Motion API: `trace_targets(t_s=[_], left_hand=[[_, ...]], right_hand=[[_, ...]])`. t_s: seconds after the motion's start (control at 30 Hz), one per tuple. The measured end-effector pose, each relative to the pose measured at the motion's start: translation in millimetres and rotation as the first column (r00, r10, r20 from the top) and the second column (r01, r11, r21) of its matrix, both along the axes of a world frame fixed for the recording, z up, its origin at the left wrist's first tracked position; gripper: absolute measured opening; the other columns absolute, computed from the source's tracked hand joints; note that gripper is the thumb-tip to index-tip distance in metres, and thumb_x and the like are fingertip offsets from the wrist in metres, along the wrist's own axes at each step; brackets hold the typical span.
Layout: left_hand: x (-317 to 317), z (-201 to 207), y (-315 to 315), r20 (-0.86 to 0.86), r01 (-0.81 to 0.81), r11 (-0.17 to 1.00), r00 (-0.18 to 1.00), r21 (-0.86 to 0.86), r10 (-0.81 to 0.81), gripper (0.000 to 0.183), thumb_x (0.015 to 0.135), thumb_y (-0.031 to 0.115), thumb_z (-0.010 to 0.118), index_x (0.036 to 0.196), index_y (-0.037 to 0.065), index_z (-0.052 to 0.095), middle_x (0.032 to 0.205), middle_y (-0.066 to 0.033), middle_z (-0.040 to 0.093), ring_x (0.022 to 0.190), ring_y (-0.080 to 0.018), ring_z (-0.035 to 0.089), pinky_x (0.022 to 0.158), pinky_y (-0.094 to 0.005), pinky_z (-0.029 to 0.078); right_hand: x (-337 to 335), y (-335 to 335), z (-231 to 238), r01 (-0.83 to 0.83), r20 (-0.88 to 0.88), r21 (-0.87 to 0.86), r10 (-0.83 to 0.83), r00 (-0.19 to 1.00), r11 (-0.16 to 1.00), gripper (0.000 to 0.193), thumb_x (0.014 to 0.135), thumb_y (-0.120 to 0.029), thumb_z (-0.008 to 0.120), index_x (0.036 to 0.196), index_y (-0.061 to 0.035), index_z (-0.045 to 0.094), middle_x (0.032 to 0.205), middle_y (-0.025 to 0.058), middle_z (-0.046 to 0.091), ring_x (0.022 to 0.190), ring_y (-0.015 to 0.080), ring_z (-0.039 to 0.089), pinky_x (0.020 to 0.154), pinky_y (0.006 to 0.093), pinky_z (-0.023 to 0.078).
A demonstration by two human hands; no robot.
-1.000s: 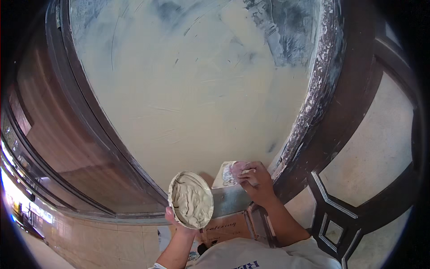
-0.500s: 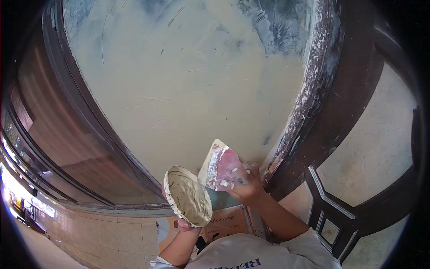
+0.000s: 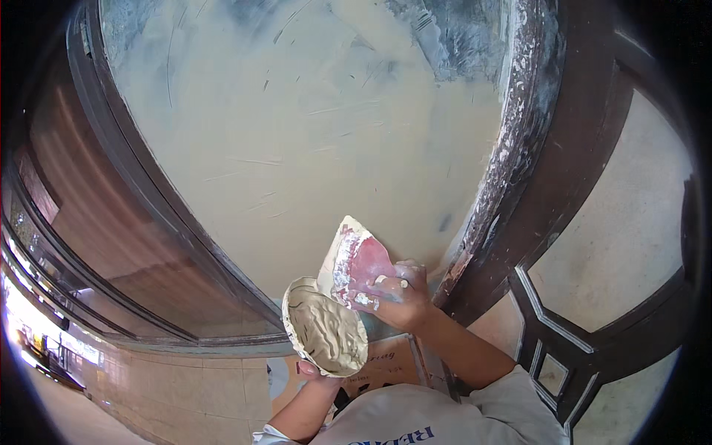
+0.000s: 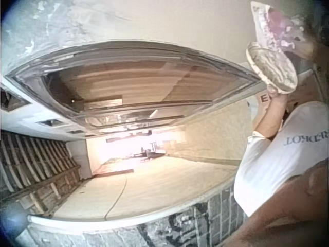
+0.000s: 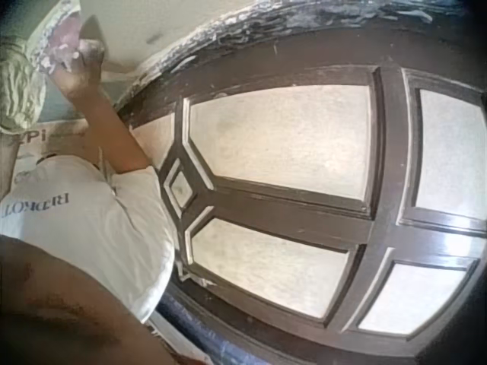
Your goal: The person applies wall filler to a door frame using a putty knife, taking the filler from a putty container.
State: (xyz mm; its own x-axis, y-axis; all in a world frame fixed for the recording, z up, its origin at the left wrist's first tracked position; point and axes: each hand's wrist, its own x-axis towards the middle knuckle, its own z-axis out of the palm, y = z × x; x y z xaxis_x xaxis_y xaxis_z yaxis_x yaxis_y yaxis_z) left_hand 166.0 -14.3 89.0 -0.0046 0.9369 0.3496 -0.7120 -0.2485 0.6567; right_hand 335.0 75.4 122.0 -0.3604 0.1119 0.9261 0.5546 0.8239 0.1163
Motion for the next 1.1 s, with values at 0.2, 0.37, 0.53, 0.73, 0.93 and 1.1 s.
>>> trace_targets(t_s=[0.2, 0.37, 0.53, 0.73, 0.93, 1.1], left_hand=[[-15, -17, -3, 0.139, 0.132, 0.991, 0.981, 0.033, -0.135, 0.113, 0.069, 0.081, 0.059, 0.152, 0.015, 0.024, 0.150, -0.0114, 0.036, 0.134, -0.0342, 0.042, 0.109, -0.0514, 0.042], [-31, -13, -3, 0.177, 0.119, 0.991, 0.978, -0.058, -0.107, 0.112, 0.068, 0.079, 0.062, 0.152, 0.014, 0.025, 0.150, -0.0117, 0.037, 0.135, -0.0335, 0.042, 0.109, -0.0505, 0.041], [-51, -4, -1, 0.218, 0.102, 0.986, 0.973, -0.130, -0.072, 0.112, 0.067, 0.076, 0.065, 0.151, 0.014, 0.027, 0.149, -0.0120, 0.037, 0.135, -0.0328, 0.042, 0.110, -0.0495, 0.040], [-67, 5, 5, 0.283, 0.101, 0.972, 0.958, -0.212, -0.038, 0.112, 0.065, 0.073, 0.068, 0.151, 0.013, 0.028, 0.149, -0.0123, 0.038, 0.135, -0.0320, 0.041, 0.111, -0.0483, 0.039], [-92, 5, 16, 0.316, 0.091, 0.990, 0.947, -0.107, -0.053, 0.099, 0.071, 0.074, 0.061, 0.147, 0.015, 0.037, 0.146, -0.0116, 0.043, 0.132, -0.0341, 0.045, 0.109, -0.0519, 0.041], [-109, -5, 19, 0.284, 0.095, 0.994, 0.956, -0.045, -0.079, 0.091, 0.078, 0.077, 0.051, 0.147, 0.019, 0.037, 0.147, -0.0092, 0.043, 0.132, -0.0334, 0.046, 0.106, -0.0540, 0.044]], right_hand=[[-22, -12, 17, 0.086, 0.005, 0.017, -0.086, 0.996, 0.996, 0.027, 0.064, -0.029, 0.077, 0.091, -0.0261, 0.076, 0.106, -0.0058, 0.060, 0.093, 0.0208, 0.049, 0.076, 0.0413, 0.034], [-40, -19, 20, 0.108, -0.049, 0.002, -0.107, 0.993, 0.994, 0.027, 0.064, -0.028, 0.076, 0.091, -0.0268, 0.076, 0.104, -0.0062, 0.060, 0.089, 0.0193, 0.048, 0.075, 0.0398, 0.033], [-60, -24, 26, 0.099, -0.051, -0.035, -0.101, 0.994, 0.994, 0.029, 0.061, -0.026, 0.076, 0.090, -0.0266, 0.076, 0.102, -0.0060, 0.059, 0.085, 0.0182, 0.049, 0.075, 0.0384, 0.033], [-72, -13, 22, 0.024, -0.127, -0.056, -0.031, 0.991, 0.998, 0.032, 0.064, -0.015, 0.079, 0.095, -0.0221, 0.075, 0.099, -0.0020, 0.060, 0.087, 0.0203, 0.055, 0.073, 0.0385, 0.041], [-46, 0, 10, -0.262, -0.449, -0.546, -0.014, 0.894, 0.796, 0.030, 0.082, -0.012, 0.072, 0.109, -0.0101, 0.059, 0.097, 0.0059, 0.063, 0.089, 0.0203, 0.065, 0.070, 0.0318, 0.053], [-23, 15, -3, -0.707, -0.854, -0.521, -0.300, 0.426, 0.478, 0.024, 0.099, -0.021, 0.057, 0.115, -0.0075, 0.046, 0.091, 0.0036, 0.060, 0.073, 0.0098, 0.059, 0.060, 0.0243, 0.047]])
